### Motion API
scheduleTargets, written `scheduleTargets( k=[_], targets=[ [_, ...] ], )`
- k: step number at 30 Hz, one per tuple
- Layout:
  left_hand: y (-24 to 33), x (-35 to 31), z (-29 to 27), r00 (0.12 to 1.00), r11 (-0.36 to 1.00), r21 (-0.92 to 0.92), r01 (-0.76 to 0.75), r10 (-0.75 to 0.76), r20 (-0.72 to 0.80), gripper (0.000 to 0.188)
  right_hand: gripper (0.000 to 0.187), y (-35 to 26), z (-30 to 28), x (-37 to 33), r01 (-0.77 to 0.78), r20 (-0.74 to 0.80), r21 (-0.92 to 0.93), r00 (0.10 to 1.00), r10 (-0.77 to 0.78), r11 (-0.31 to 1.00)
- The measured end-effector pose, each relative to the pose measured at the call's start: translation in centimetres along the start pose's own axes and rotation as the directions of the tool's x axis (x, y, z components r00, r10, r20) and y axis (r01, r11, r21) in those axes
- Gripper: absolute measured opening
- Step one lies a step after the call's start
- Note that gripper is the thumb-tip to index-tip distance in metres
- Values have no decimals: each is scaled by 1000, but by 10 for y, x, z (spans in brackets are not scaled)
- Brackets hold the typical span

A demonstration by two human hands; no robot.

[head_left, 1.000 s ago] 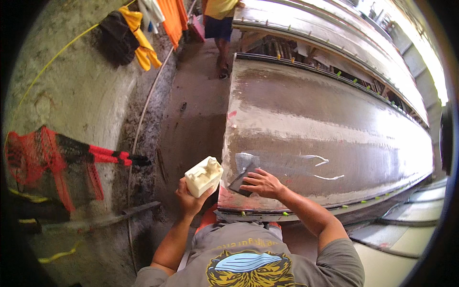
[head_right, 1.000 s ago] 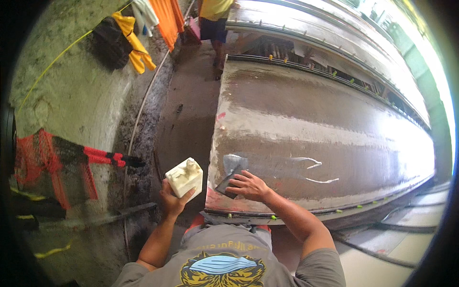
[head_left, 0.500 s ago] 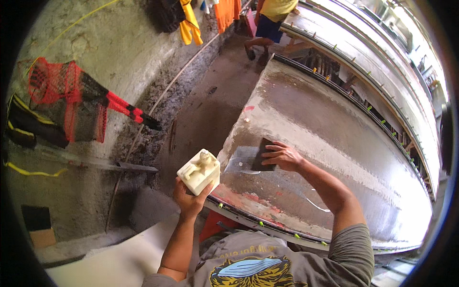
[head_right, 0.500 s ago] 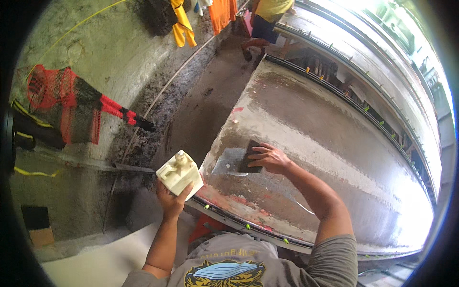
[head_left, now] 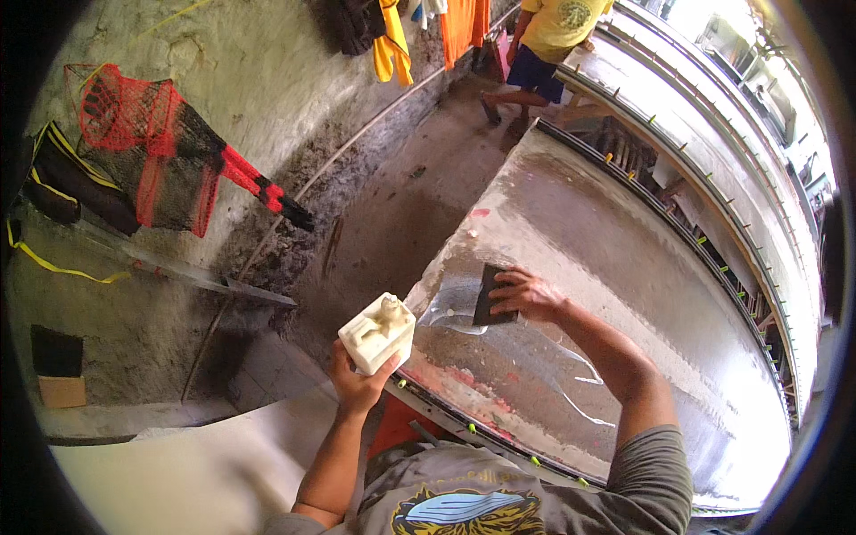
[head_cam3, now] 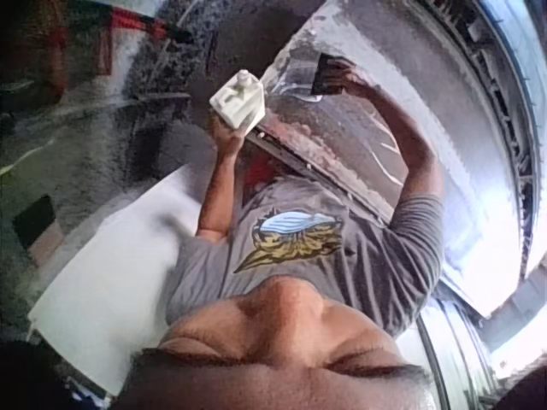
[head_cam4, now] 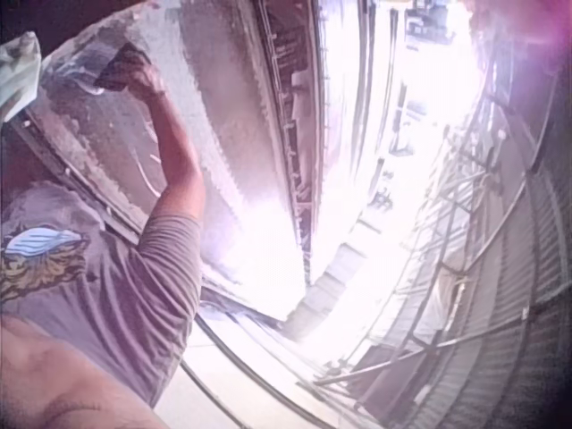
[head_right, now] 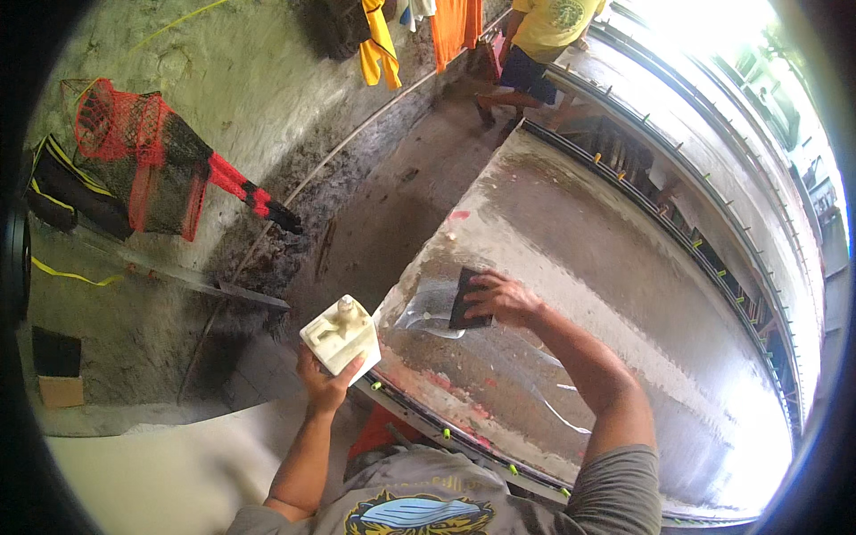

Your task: The person pours a white liquid from a plastic container onto a large, curved, metallic surface and spreads it evenly using a black rectangular tool. The person repeatedly applies the liquid and smooths it across the surface in a workshop environment.

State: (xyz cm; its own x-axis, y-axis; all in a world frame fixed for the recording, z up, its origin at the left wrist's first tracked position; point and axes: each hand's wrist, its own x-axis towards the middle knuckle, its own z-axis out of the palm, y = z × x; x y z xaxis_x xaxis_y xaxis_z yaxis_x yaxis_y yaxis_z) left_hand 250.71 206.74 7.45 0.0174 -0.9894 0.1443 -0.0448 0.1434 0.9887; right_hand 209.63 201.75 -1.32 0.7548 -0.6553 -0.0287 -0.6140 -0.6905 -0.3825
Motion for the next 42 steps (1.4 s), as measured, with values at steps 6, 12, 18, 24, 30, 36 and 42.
scheduleTargets(
  k=[6, 12, 18, 24, 30, 36, 42],
  targets=[
    [-7, -6, -16, 994, 982, 180, -63, 44, 104, 65, 54, 20, 22, 32, 420, 270, -163, 889, -369, 893],
    [5, -10, -16, 998, 997, 63, -41, 38, 55, 66, 49, 28, -18, 101, 514, 338, -101, 823, -457, 852],
    [4, -12, -20, 1000, 997, 74, -6, 4, 29, 68, 55, 48, -11, 123, 588, 326, -101, 782, -531, 803],
    [6, -10, -23, 998, 985, 170, -28, 19, 52, 66, 67, 110, -31, 55, 259, 134, -235, 963, -232, 937],
    [-3, -12, -11, 997, 993, 109, -54, 59, -43, 56, 55, 39, 16, 74, 260, -20, -106, 964, -264, 960],
    [6, -19, -6, 1000, 1000, 2, -17, 18, -22, 55, 42, 69, -6, 25, -138, -181, -126, 977, 115, 982],
    [6, -22, -2, 996, 990, 112, -91, 89, 25, 58, 52, -15, 29, 59, -425, -270, -127, 884, 381, 896]
  ],
)
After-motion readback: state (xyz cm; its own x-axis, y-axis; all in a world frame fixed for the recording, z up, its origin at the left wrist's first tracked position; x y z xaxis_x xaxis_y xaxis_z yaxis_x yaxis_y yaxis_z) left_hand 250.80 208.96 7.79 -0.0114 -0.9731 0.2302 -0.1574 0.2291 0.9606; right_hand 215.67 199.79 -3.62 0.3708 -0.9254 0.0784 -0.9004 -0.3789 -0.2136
